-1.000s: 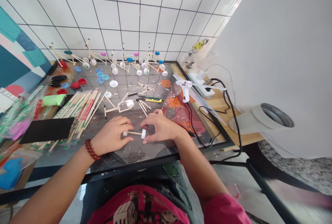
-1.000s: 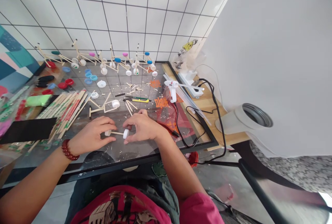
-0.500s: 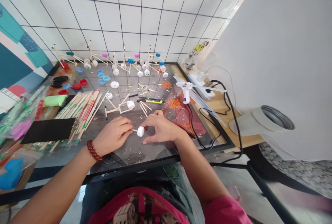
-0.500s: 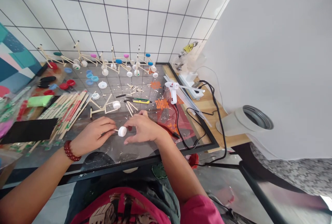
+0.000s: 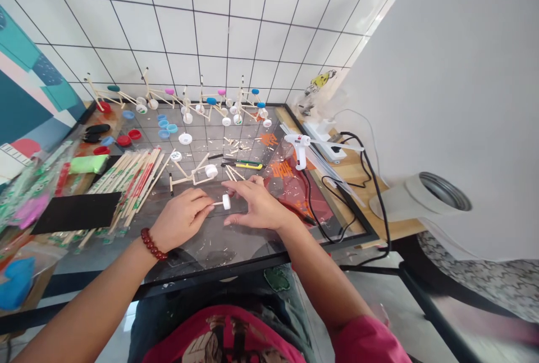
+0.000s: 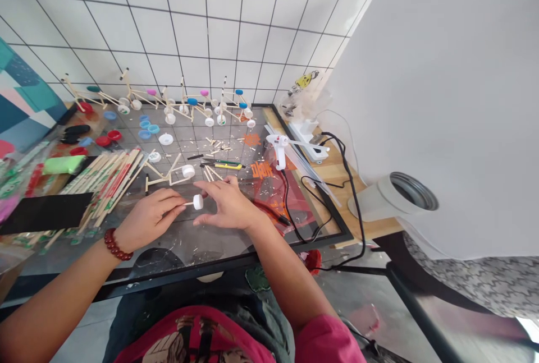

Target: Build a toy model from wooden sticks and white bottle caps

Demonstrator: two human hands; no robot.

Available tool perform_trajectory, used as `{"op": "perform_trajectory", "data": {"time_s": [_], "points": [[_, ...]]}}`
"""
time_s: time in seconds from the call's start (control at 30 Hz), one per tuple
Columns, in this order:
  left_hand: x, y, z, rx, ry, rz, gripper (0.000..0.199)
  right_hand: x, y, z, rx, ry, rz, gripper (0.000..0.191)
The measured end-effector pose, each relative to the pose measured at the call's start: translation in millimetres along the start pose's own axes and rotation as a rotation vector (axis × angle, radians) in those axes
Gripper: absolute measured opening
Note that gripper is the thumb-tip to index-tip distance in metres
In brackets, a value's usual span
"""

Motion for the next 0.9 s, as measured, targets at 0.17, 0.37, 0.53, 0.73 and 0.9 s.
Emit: {"op": "perform_trajectory", "data": {"time_s": [0.17, 0.37, 0.53, 0.73, 0.9], "points": [[-3.2, -2, 2, -0.005, -0.039, 0.120, 0.018, 4, 0, -6, -0.085, -0.031, 0.054, 0.049], [-15.0, -5, -6, -0.125, -0.187, 0.311, 0.052, -6, 1, 1, -0.047, 0.006, 0.178, 0.044], [-14.8, -6, -14, -0.238, -0.362, 0.359, 0.043, -15, -1, -3, -0.078, -0.013, 0.276, 0.039], [-21.9, 1, 8, -0.013, -0.179, 0.339, 0.014, -11, -1, -6, -0.111, -0.026, 0.269, 0.038], [-17.5, 2, 27, 0.092, 0.063, 0.298, 0.007, -4, -2, -12, -0.180, -0.017, 0.227, 0.041]]}}
Point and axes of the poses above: each hand's wrist, its own y-axis towards the middle knuckle, its own x-axis out of the palm, z = x × y, the point moved 7 cm from there along y, towards the middle knuckle, and after that the axes turned 11 degrees about x, right-handed, at the moved point
